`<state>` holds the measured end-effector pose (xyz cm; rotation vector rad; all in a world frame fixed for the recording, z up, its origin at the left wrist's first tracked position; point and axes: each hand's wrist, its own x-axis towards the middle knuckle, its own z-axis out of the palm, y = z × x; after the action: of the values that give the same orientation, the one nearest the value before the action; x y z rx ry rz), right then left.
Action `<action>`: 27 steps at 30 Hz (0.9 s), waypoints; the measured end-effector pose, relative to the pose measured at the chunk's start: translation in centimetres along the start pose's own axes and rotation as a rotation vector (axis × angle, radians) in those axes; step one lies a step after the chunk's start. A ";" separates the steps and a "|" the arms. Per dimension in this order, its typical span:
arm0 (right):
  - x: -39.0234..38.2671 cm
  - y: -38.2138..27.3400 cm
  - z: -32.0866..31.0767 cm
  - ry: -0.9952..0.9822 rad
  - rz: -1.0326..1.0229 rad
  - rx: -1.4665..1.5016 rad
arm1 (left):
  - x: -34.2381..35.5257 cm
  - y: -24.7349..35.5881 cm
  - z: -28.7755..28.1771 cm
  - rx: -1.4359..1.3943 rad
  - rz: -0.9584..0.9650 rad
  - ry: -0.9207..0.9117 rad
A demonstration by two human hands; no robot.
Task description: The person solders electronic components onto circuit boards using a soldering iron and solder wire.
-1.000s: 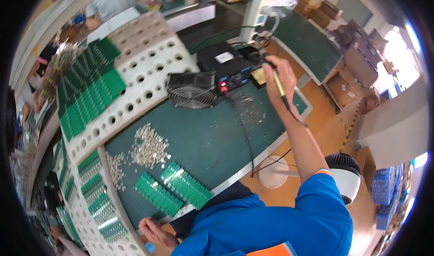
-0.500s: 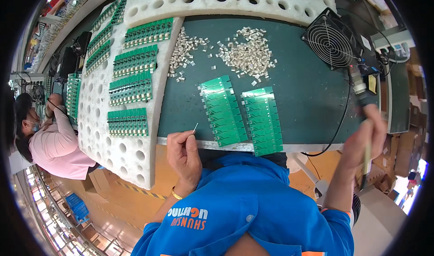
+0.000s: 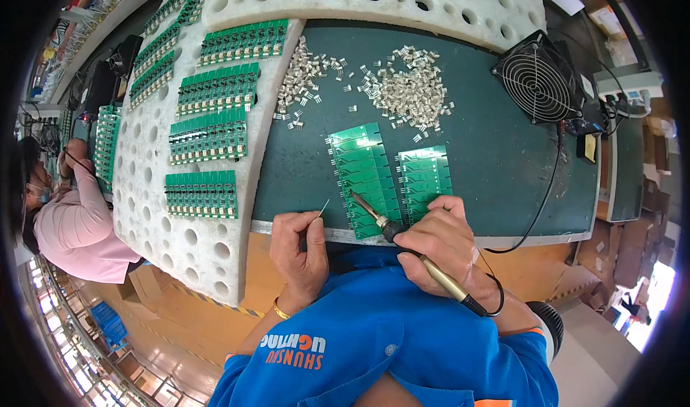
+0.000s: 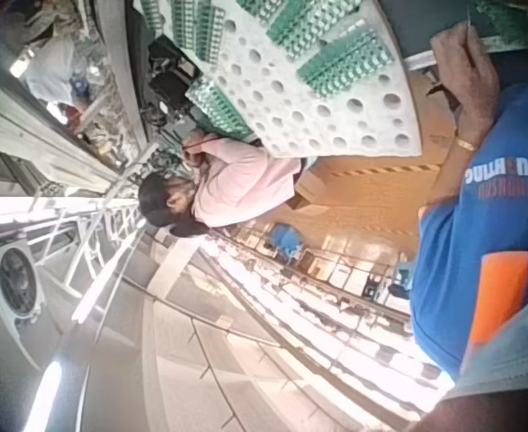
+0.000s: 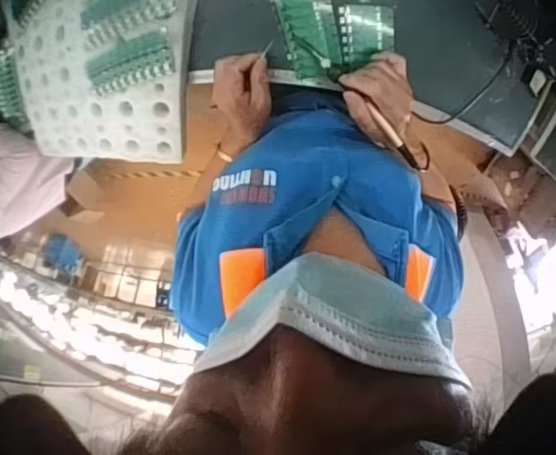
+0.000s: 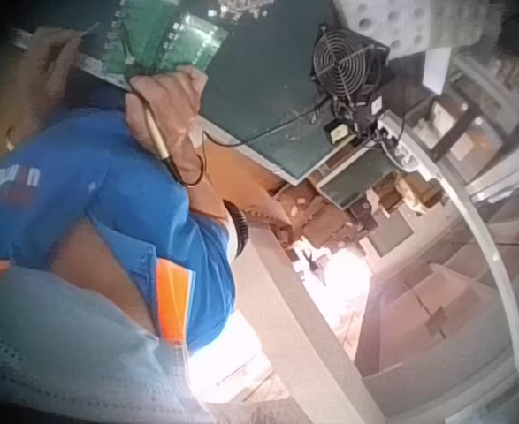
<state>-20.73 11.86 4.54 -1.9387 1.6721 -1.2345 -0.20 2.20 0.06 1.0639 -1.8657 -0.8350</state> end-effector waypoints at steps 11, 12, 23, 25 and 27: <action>0.2 0.0 -0.1 0.017 0.008 0.008 | 0.3 0.0 0.1 -0.003 -0.007 -0.013; 0.2 0.0 -0.1 0.023 0.002 0.010 | 0.3 0.0 0.1 -0.002 -0.005 -0.015; -0.3 -0.1 -0.4 0.002 -0.009 0.028 | 0.4 0.2 0.1 0.029 0.009 -0.024; -0.5 -0.1 -0.4 0.005 -0.013 0.029 | 0.4 0.2 0.1 0.030 0.008 -0.029; -0.7 -0.1 -0.3 -0.010 -0.013 0.020 | 0.4 0.2 0.1 0.025 -0.003 -0.036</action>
<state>-20.90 12.62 4.49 -1.9434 1.6384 -1.2394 -0.47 1.93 0.35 1.0737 -1.9095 -0.8392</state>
